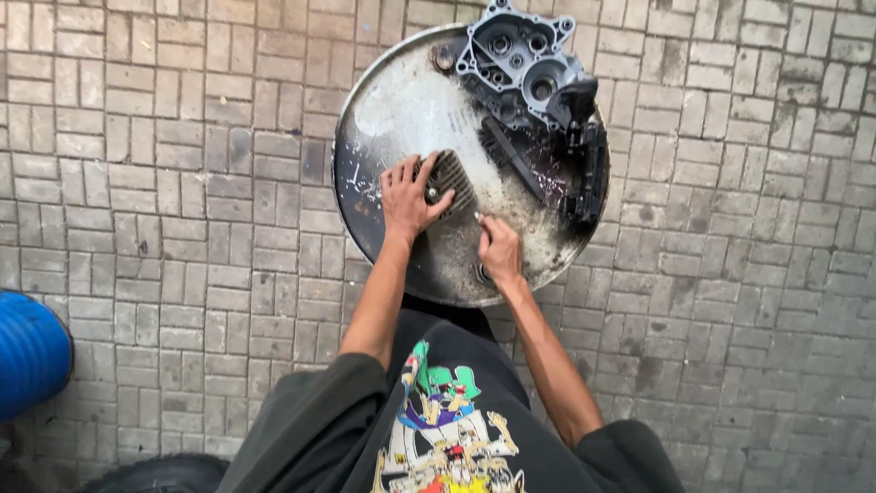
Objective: The person uses a small metal tool to scrape and clean the surface of a metal engine cylinder head resting on a large metal tray. The person holds the part steady with one hand while working the tool with the other to remove debris from the fins and grooves.
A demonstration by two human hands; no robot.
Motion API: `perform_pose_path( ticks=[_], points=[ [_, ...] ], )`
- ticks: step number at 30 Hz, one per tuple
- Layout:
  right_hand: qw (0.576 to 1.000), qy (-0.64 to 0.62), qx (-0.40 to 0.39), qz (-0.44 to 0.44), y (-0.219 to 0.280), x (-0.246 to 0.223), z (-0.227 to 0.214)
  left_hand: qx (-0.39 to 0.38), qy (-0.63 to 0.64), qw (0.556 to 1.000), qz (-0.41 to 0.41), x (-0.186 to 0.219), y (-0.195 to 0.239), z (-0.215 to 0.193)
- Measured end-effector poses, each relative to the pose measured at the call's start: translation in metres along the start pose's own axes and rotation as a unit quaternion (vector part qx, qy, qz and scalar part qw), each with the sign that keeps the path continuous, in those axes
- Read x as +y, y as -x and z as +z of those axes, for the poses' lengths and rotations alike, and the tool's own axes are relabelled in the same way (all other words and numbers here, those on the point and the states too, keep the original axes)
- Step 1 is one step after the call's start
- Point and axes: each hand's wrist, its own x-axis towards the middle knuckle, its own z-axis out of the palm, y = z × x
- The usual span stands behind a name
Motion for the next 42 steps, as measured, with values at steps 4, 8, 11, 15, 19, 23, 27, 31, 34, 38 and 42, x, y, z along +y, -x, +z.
perform_pose_path(
  ticks=[4, 8, 11, 15, 19, 23, 27, 31, 34, 38, 42],
  points=[
    [1.0, -0.009, 0.016, -0.018, -0.003, 0.01, 0.001, 0.015, -0.008, 1.0, 0.001, 0.003, -0.005, -0.006],
    [0.999, 0.031, -0.004, -0.044, 0.004, 0.017, 0.011, 0.032, -0.011, 0.999, 0.004, 0.001, -0.005, -0.006],
    [0.999, 0.028, 0.0, -0.038, 0.001, 0.013, 0.002, 0.038, -0.009, 0.999, 0.002, 0.002, -0.001, -0.004],
    [0.998, 0.035, -0.028, -0.048, 0.007, 0.031, 0.02, 0.05, -0.014, 0.999, 0.003, 0.0, -0.003, -0.001],
    [0.998, 0.039, -0.015, -0.04, 0.001, 0.029, 0.012, 0.051, -0.014, 0.999, 0.001, 0.001, -0.002, 0.001],
    [0.998, 0.029, -0.046, -0.022, -0.001, 0.021, 0.012, 0.053, -0.017, 0.998, 0.008, 0.0, -0.006, -0.002],
    [0.998, 0.041, -0.036, -0.013, -0.001, 0.011, 0.006, 0.053, -0.012, 0.999, 0.005, 0.001, -0.003, -0.003],
    [0.996, 0.051, -0.063, -0.025, 0.002, 0.012, 0.006, 0.052, -0.01, 0.999, 0.005, 0.002, -0.004, -0.006],
    [0.998, 0.056, -0.02, -0.005, -0.003, 0.016, 0.004, 0.054, -0.008, 0.998, 0.003, 0.002, -0.003, -0.005],
    [0.998, 0.042, -0.046, -0.025, -0.002, 0.016, 0.0, 0.053, -0.004, 0.999, 0.003, 0.001, -0.003, -0.006],
    [0.997, 0.062, -0.03, -0.028, -0.005, 0.02, -0.002, 0.052, 0.004, 0.999, 0.004, 0.003, -0.004, -0.009]
  ],
)
